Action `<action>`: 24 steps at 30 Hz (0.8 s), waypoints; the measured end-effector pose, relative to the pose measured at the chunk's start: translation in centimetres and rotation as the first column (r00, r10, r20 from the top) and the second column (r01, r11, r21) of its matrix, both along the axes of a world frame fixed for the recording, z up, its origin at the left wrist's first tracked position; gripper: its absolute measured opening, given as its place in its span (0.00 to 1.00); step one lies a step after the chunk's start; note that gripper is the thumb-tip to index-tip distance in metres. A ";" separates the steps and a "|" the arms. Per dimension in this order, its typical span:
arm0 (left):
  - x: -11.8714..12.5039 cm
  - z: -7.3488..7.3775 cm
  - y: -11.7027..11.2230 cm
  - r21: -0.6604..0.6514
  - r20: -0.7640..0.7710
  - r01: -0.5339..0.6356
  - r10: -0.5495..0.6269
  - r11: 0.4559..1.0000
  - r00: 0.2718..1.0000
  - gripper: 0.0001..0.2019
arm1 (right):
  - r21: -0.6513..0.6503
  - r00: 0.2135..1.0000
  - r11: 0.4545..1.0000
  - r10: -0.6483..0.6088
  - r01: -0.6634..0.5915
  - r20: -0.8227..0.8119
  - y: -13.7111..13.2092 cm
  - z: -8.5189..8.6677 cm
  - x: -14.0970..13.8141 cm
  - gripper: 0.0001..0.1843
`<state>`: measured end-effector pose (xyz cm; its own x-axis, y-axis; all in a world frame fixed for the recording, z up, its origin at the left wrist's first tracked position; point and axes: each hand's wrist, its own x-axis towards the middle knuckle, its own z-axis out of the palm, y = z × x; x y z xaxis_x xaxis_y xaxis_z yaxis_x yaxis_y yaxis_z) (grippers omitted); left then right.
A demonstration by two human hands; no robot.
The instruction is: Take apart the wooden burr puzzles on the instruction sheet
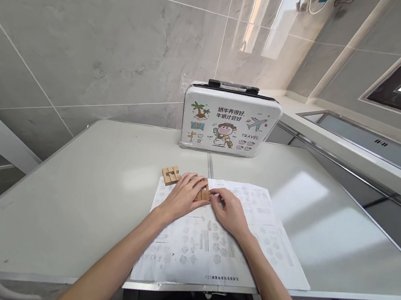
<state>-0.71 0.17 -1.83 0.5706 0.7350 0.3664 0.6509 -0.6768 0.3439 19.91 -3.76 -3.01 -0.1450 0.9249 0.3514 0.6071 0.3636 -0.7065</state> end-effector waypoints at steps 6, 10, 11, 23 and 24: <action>-0.5 -0.3 0.9 0.101 -0.108 -0.020 0.031 0.995 0.994 0.20 | 0.025 0.996 0.997 0.078 -0.079 0.050 -0.4 0.4 -0.1 0.12; -0.6 -0.2 1.0 0.112 -0.130 -0.049 0.063 0.993 0.989 0.19 | 0.028 0.990 0.991 0.133 -0.135 0.054 -0.3 0.1 0.0 0.16; -0.7 -0.2 1.0 0.111 -0.127 -0.061 0.075 0.992 0.989 0.19 | 0.030 0.988 0.989 0.143 -0.145 0.055 -0.2 0.1 0.0 0.16; -0.6 0.3 0.4 0.122 -0.064 -0.171 0.180 0.978 0.982 0.23 | -0.011 0.969 0.973 0.230 -0.230 0.094 -0.6 0.8 -0.1 0.23; -0.6 0.3 0.5 0.123 -0.058 -0.178 0.186 0.976 0.981 0.23 | -0.014 0.968 0.974 0.228 -0.228 0.100 -0.7 0.8 -0.1 0.23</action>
